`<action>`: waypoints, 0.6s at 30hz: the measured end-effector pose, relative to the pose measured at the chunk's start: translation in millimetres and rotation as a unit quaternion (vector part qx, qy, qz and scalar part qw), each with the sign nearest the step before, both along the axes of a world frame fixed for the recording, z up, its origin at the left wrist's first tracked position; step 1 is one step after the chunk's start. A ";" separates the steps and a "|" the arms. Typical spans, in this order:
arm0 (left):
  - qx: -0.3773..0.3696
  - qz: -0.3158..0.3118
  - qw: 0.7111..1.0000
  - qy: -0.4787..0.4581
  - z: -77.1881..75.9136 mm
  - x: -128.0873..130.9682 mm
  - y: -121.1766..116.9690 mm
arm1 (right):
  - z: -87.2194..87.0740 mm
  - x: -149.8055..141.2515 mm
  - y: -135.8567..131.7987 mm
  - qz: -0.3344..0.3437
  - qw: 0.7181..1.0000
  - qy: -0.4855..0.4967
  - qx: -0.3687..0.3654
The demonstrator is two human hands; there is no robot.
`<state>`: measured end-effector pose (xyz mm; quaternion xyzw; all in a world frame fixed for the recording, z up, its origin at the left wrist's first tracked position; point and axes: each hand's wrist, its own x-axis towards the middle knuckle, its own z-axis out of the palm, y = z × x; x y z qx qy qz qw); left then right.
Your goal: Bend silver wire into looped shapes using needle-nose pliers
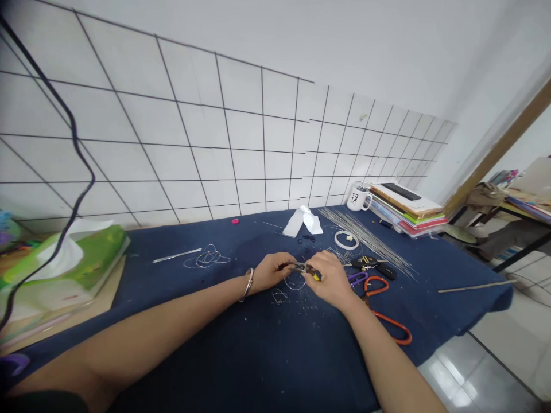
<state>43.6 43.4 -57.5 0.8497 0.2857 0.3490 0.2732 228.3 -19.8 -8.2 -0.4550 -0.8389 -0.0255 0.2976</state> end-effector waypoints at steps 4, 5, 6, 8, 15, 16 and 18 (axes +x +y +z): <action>0.000 -0.021 1.000 0.000 3.4 -0.8 -2.7 | -1.6 -9.4 -8.2 -0.003 0.999 -0.037 0.034; 0.000 -0.027 1.000 -0.003 4.6 -0.8 -3.4 | -2.2 -11.7 -10.3 -0.005 0.998 -0.054 0.044; -0.001 -0.034 0.999 -0.007 5.5 -0.6 -3.9 | -2.9 -13.9 -12.2 -0.005 0.996 -0.076 0.055; -0.005 -0.040 0.999 -0.018 5.8 0.5 -4.2 | -4.1 -17.5 -15.3 0.002 0.989 -0.122 0.078; -0.019 -0.008 0.998 -0.051 -1.3 3.1 -3.1 | -8.5 -23.5 -20.0 0.017 0.970 -0.205 0.129; -0.017 -0.006 0.998 -0.056 -1.0 2.8 -3.6 | -9.2 -24.0 -20.5 0.017 0.969 -0.205 0.134; -0.011 -0.007 0.998 -0.064 1.3 2.0 -5.2 | -10.3 -24.8 -21.4 0.021 0.969 -0.202 0.141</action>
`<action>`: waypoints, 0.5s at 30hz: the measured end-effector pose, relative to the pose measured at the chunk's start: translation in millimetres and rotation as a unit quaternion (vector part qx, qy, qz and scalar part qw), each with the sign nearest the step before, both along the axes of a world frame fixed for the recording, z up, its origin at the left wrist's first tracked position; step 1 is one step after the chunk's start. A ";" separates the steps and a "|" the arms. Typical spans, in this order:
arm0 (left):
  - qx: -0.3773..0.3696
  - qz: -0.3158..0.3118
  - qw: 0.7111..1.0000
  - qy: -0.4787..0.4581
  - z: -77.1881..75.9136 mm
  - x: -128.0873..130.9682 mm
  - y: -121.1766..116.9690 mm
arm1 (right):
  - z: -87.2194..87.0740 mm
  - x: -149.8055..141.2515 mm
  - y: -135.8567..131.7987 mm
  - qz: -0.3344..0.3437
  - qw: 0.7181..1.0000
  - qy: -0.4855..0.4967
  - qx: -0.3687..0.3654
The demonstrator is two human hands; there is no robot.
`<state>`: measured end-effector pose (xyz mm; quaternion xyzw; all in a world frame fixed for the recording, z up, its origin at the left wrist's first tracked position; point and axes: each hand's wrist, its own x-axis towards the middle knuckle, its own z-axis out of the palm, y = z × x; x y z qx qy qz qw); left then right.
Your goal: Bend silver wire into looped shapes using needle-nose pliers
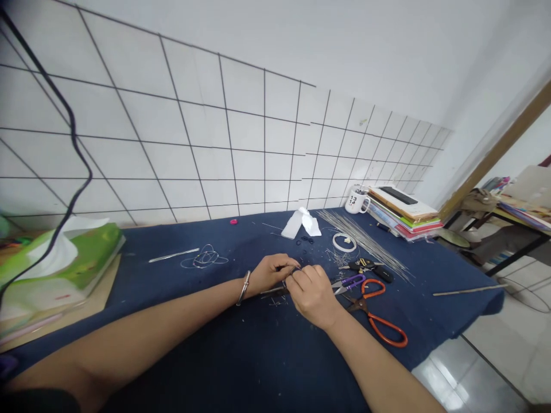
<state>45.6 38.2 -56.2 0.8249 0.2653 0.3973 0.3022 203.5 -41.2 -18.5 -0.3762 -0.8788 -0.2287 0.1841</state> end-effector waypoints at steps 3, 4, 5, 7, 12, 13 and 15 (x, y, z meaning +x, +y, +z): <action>0.004 0.000 1.000 -0.008 4.7 -1.3 -2.6 | -0.9 -1.2 -1.6 0.025 1.000 0.008 0.003; 0.003 -0.001 1.000 -0.011 5.9 -1.7 -3.1 | -1.1 -1.3 -2.0 0.040 0.999 0.012 0.002; 0.001 -0.002 1.000 -0.015 6.8 -2.1 -3.3 | -1.2 -1.0 -2.1 0.057 0.998 0.018 0.000; -0.008 -0.006 1.000 -0.027 7.5 -2.9 -2.8 | -0.5 1.8 -0.9 0.078 0.996 0.045 -0.003; -0.068 -0.016 0.996 -0.059 7.5 -5.2 2.5 | 9.6 27.0 9.3 -0.017 0.988 0.149 0.040; -0.086 -0.022 0.994 -0.065 7.7 -5.5 3.4 | 12.4 33.8 11.5 -0.040 0.987 0.145 0.052; -0.130 -0.038 0.988 -0.075 8.0 -5.8 4.5 | 16.8 45.2 14.6 -0.080 0.989 0.111 0.063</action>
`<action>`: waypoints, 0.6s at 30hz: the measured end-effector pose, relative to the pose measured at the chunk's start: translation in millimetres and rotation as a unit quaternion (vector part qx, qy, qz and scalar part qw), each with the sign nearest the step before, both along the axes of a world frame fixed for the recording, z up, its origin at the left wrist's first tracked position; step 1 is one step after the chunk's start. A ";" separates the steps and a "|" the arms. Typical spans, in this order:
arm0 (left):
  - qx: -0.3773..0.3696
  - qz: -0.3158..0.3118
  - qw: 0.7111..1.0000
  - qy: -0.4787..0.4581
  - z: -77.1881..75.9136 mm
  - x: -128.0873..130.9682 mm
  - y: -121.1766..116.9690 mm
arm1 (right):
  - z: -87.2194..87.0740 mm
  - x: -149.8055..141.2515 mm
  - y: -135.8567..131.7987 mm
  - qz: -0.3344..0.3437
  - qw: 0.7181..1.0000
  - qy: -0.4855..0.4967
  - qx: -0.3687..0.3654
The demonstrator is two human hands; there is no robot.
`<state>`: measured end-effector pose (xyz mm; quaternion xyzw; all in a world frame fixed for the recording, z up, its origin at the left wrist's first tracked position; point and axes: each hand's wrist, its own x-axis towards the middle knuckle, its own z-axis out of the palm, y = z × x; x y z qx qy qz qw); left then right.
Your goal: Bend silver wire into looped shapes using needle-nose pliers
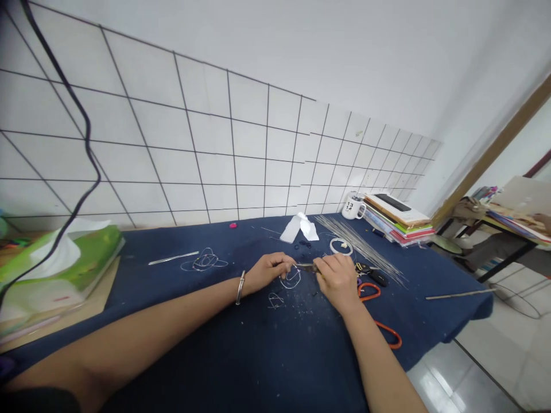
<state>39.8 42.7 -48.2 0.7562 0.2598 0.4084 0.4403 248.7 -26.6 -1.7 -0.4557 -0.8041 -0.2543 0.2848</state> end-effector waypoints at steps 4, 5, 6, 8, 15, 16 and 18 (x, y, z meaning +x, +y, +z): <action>-0.079 -0.036 0.996 -0.006 -0.6 0.8 -0.1 | 1.2 6.5 1.0 -0.045 0.995 -0.093 0.004; -0.091 -0.040 0.995 -0.006 -1.2 1.0 -0.3 | 0.4 5.2 0.6 -0.048 0.992 -0.112 0.007; -0.101 -0.044 0.994 -0.006 -1.8 1.3 -0.3 | -0.5 3.4 0.2 -0.050 0.990 -0.130 0.008; -0.119 -0.048 0.992 -0.010 -3.0 1.7 -0.1 | -2.0 -0.5 -0.5 -0.054 0.986 -0.155 0.011; -0.156 -0.049 0.986 -0.041 -4.6 3.5 2.0 | -1.6 -9.7 0.0 -0.084 0.974 -0.211 0.002; -0.162 -0.045 0.985 -0.044 -5.4 3.9 2.7 | -1.5 -11.1 0.8 -0.088 0.972 -0.218 0.000; -0.175 -0.038 0.982 -0.051 -8.0 4.8 4.8 | -1.8 -13.8 2.9 -0.097 0.969 -0.226 -0.002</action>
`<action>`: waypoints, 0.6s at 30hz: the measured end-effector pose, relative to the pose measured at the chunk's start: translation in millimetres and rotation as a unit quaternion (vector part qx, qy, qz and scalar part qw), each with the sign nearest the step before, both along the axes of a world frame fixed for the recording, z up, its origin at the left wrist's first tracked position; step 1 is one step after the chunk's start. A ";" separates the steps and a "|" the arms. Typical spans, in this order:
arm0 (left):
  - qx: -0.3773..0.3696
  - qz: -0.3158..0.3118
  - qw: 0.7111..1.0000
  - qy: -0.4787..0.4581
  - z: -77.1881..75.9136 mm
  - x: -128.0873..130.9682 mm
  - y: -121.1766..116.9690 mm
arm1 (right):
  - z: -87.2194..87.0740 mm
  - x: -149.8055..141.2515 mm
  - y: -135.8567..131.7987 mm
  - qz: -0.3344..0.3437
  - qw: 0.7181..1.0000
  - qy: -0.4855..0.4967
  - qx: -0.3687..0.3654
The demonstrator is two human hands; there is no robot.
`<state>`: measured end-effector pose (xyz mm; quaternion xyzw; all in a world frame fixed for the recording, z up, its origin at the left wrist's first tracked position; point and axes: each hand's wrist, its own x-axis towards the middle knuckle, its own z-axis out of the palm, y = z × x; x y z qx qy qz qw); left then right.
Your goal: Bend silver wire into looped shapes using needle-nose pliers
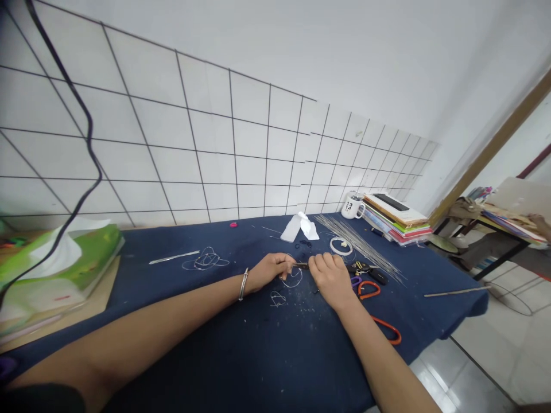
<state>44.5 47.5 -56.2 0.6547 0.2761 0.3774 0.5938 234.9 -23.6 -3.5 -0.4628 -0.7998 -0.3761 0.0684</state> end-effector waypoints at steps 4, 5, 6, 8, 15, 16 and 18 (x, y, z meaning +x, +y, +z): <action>-0.019 0.003 1.000 -0.017 -7.7 1.2 5.4 | -1.6 -3.2 4.4 -0.016 1.000 -0.006 -0.004; -0.024 0.002 0.999 -0.023 -9.4 1.4 6.5 | -2.0 -3.5 5.3 -0.018 1.000 -0.006 -0.006; -0.029 0.002 0.999 -0.028 -10.9 1.6 7.3 | -2.3 -3.8 6.1 -0.019 1.000 -0.006 -0.008; -0.041 -0.001 0.998 -0.040 -12.9 1.9 8.2 | -2.8 -4.2 7.4 -0.022 1.000 -0.002 -0.009; -0.068 0.010 0.996 -0.059 -15.1 3.9 7.7 | -6.5 -4.2 13.2 -0.048 0.998 0.023 -0.021; -0.070 0.013 0.996 -0.060 -15.2 4.3 7.3 | -7.3 -3.9 14.2 -0.051 0.998 0.027 -0.023; -0.068 0.021 0.995 -0.064 -15.4 5.2 6.5 | -9.0 -3.5 15.9 -0.055 0.998 0.037 -0.025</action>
